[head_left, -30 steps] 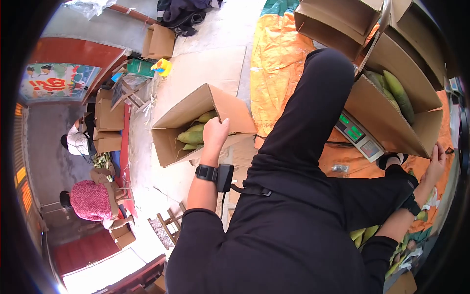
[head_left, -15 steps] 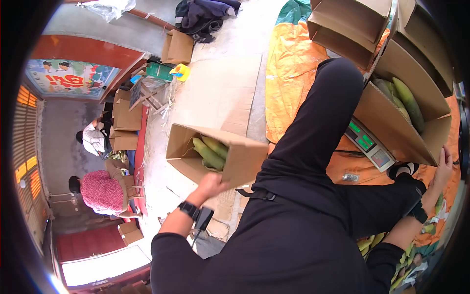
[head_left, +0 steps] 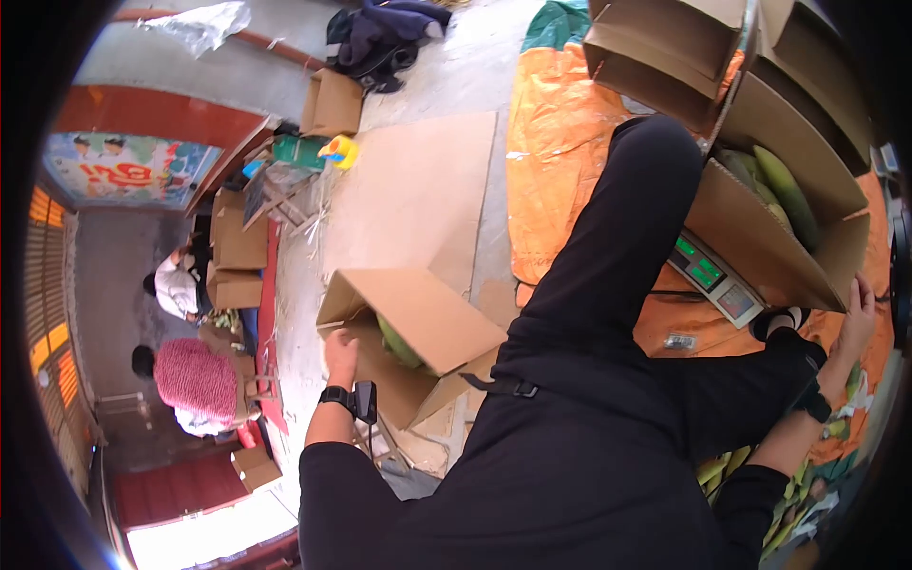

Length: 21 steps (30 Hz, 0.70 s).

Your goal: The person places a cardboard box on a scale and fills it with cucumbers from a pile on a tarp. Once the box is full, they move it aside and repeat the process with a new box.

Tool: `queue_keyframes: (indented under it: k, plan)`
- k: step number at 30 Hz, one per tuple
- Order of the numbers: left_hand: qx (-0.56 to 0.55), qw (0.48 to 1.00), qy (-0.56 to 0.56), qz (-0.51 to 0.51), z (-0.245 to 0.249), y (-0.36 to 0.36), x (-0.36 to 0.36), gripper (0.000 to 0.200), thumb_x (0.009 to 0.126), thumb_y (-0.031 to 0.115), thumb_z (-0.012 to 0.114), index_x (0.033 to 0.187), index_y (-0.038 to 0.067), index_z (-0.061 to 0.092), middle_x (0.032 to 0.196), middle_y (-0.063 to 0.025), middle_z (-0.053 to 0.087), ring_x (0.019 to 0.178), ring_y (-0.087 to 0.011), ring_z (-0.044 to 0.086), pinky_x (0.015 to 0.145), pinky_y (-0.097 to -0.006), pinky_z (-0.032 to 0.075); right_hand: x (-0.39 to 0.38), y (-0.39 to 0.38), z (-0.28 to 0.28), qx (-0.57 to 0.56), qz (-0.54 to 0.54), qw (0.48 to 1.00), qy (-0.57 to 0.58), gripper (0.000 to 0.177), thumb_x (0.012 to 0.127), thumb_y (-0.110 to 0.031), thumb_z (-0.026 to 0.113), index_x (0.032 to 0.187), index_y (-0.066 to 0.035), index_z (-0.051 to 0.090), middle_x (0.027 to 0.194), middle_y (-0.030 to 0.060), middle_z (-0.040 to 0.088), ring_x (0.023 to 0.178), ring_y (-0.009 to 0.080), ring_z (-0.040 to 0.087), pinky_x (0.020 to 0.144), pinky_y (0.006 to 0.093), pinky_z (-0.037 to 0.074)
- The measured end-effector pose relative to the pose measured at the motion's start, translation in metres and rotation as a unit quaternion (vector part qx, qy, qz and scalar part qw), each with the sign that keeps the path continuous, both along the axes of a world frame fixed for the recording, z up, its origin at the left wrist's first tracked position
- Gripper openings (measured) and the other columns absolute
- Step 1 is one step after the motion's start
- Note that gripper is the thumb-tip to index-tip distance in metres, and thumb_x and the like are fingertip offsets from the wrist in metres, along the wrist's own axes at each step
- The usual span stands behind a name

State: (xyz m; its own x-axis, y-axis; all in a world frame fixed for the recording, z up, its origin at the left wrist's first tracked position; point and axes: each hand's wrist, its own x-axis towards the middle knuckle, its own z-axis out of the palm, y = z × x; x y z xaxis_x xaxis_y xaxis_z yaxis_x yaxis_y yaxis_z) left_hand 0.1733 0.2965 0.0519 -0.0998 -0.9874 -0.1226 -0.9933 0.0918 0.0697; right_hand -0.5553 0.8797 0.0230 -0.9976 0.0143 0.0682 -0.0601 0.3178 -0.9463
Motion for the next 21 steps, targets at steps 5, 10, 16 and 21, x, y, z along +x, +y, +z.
queue_keyframes:
  k: [5,10,16,21]
  plan:
    - [-0.050,0.983,0.021,0.177,-0.066,-0.027,0.087,0.044,0.071,0.022,0.076,0.103,-0.004,0.063,0.099,-0.0199,0.067,0.090,-0.0332,0.065,0.080,-0.0418,0.050,0.002,0.002,-0.005,0.015,0.005,0.999,0.043,0.024,0.092,-0.013,0.059,0.113,-0.001,0.062,0.107,0.0048,0.062,0.100,0.0128,0.057,0.089,0.0254,0.043]
    - [0.055,0.928,0.160,0.331,-0.097,-0.018,0.126,0.025,0.079,0.013,0.066,0.093,-0.007,0.064,0.081,-0.0156,0.068,0.073,-0.0262,0.067,0.063,-0.0386,0.053,0.015,-0.011,0.009,0.007,-0.005,0.998,0.054,0.022,0.092,-0.013,0.059,0.109,0.000,0.063,0.102,0.0038,0.064,0.096,0.0100,0.057,0.087,0.0235,0.043]
    - [0.054,0.974,0.040,0.218,-0.042,0.025,0.058,0.042,0.082,0.034,0.059,0.094,-0.005,0.066,0.099,-0.0234,0.067,0.092,-0.0342,0.066,0.083,-0.0405,0.050,0.002,-0.005,-0.002,0.013,-0.004,1.000,0.028,0.024,0.092,-0.013,0.058,0.112,-0.001,0.062,0.108,0.0045,0.063,0.099,0.0112,0.057,0.087,0.0244,0.044]
    - [0.203,0.965,-0.086,0.142,-0.079,0.039,0.151,0.044,0.081,0.044,0.050,0.095,0.007,0.068,0.104,-0.0153,0.067,0.100,-0.0331,0.062,0.089,-0.0419,0.045,0.017,-0.014,0.013,0.050,0.003,0.998,0.040,0.021,0.091,-0.012,0.059,0.109,-0.001,0.063,0.102,0.0035,0.062,0.096,0.0098,0.057,0.085,0.0235,0.044]
